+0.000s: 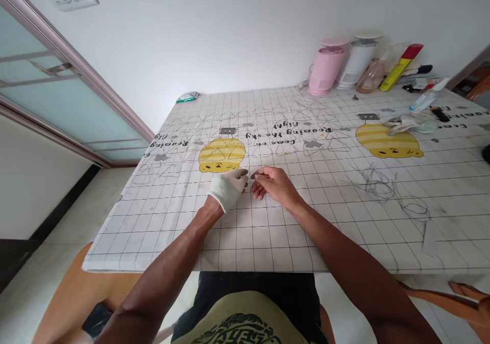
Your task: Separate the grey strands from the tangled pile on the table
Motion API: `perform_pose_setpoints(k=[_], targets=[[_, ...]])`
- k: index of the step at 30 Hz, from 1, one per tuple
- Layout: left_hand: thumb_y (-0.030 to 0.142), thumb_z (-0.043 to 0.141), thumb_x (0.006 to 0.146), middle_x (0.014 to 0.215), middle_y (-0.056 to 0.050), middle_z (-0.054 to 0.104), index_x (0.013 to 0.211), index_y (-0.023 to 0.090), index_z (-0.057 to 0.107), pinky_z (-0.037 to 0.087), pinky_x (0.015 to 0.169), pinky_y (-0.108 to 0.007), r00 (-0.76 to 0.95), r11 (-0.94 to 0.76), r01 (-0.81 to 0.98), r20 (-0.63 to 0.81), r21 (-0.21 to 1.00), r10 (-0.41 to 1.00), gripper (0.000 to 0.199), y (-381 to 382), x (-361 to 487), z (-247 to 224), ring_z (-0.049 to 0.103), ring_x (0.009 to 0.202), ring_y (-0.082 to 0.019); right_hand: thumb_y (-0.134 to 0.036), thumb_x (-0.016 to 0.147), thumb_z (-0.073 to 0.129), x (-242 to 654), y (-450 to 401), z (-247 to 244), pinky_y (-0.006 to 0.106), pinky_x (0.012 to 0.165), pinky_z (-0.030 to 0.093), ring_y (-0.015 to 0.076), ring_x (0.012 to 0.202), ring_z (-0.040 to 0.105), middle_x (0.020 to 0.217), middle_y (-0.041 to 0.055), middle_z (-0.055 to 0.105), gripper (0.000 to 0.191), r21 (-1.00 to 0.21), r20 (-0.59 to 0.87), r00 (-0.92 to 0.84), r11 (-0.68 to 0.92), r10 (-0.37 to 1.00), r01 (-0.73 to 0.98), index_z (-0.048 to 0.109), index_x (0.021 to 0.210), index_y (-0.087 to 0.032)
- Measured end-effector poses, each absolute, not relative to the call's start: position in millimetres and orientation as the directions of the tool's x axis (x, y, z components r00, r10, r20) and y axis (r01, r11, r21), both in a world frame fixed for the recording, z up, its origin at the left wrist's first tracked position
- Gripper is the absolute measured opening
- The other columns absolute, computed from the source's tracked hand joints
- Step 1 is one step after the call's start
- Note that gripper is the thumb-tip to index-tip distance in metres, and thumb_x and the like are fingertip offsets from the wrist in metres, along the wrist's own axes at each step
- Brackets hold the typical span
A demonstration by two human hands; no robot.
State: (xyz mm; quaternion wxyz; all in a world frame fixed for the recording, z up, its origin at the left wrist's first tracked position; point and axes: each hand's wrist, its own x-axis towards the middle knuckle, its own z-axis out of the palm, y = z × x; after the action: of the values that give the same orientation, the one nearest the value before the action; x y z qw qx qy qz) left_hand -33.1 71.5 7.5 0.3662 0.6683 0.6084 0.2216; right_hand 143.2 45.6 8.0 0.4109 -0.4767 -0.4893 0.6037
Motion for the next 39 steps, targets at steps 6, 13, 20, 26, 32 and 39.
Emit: perform_pose_setpoints(k=[6, 13, 20, 26, 32, 39], targets=[[0.026, 0.052, 0.095, 0.08, -0.003, 0.076, 0.112, 0.022, 0.079, 0.053, 0.074, -0.03, 0.148, 0.035, 0.615, -0.159, 0.788, 0.976, 0.033, 73.1, -35.9, -1.8, 0.07, 0.075, -0.02, -0.028, 0.093, 0.069, 141.9, 45.8, 6.4, 0.028, 0.049, 0.052, 0.0194, 0.055, 0.071, 0.072, 0.0079, 0.075, 0.012, -0.974, -0.205, -0.209, -0.22, 0.956, -0.049, 0.068, 0.094, -0.017], [0.03, 0.052, 0.095, 0.081, -0.001, 0.074, 0.092, 0.023, 0.077, 0.052, 0.07, -0.028, 0.149, 0.05, 0.537, -0.153, 0.842, 0.977, 0.026, 72.5, -36.2, 3.8, 0.068, 0.069, -0.016, -0.039, 0.097, 0.07, 153.5, 50.2, 9.3, 0.028, 0.053, 0.052, 0.0191, 0.066, 0.072, 0.083, 0.0107, 0.079, 0.022, -0.979, -0.193, -0.168, -0.178, 0.967, 0.097, 0.071, 0.096, -0.017], [0.03, 0.053, 0.094, 0.09, -0.001, 0.076, 0.101, 0.024, 0.079, 0.053, 0.072, -0.027, 0.09, 0.096, 0.512, -0.165, 0.853, 0.982, 0.028, 68.1, -33.0, 15.4, 0.07, 0.072, -0.015, -0.039, 0.091, 0.079, 166.9, 59.2, 4.8, 0.03, 0.062, 0.057, 0.019, 0.073, 0.072, 0.089, 0.0098, 0.079, 0.025, -0.991, -0.076, -0.106, -0.063, 0.991, 0.12, 0.073, 0.101, -0.018], [0.032, 0.059, 0.093, 0.09, -0.002, 0.079, 0.1, 0.02, 0.078, 0.054, 0.07, -0.025, 0.133, 0.142, 0.387, -0.208, 0.911, 0.969, 0.024, 66.0, -36.5, 22.4, 0.073, 0.07, -0.015, -0.037, 0.084, 0.085, 167.3, 61.3, 1.2, 0.031, 0.061, 0.059, 0.0177, 0.066, 0.07, 0.082, 0.0083, 0.077, 0.026, -0.995, -0.067, -0.116, -0.076, 0.991, -0.072, 0.074, 0.096, -0.016], [0.039, 0.061, 0.092, 0.087, -0.003, 0.08, 0.086, 0.02, 0.077, 0.054, 0.07, -0.027, 0.104, 0.113, 0.376, -0.163, 0.92, 0.981, 0.024, 70.6, -43.8, 19.0, 0.075, 0.071, -0.017, -0.036, 0.087, 0.081, 163.9, 58.6, 2.5, 0.029, 0.057, 0.057, 0.0166, 0.063, 0.069, 0.08, 0.0079, 0.077, 0.023, -0.998, -0.058, -0.077, -0.059, 0.995, -0.016, 0.071, 0.094, -0.017], [0.038, 0.061, 0.093, 0.089, -0.002, 0.08, 0.094, 0.021, 0.078, 0.055, 0.073, -0.028, 0.089, 0.085, 0.403, -0.131, 0.911, 0.987, 0.024, 73.8, -46.6, 19.7, 0.076, 0.073, -0.017, -0.037, 0.088, 0.079, 163.2, 57.4, 4.2, 0.031, 0.06, 0.06, 0.0184, 0.066, 0.071, 0.081, 0.0084, 0.078, 0.021, -1.0, -0.017, -0.088, -0.018, 0.996, -0.006, 0.07, 0.092, -0.019]])
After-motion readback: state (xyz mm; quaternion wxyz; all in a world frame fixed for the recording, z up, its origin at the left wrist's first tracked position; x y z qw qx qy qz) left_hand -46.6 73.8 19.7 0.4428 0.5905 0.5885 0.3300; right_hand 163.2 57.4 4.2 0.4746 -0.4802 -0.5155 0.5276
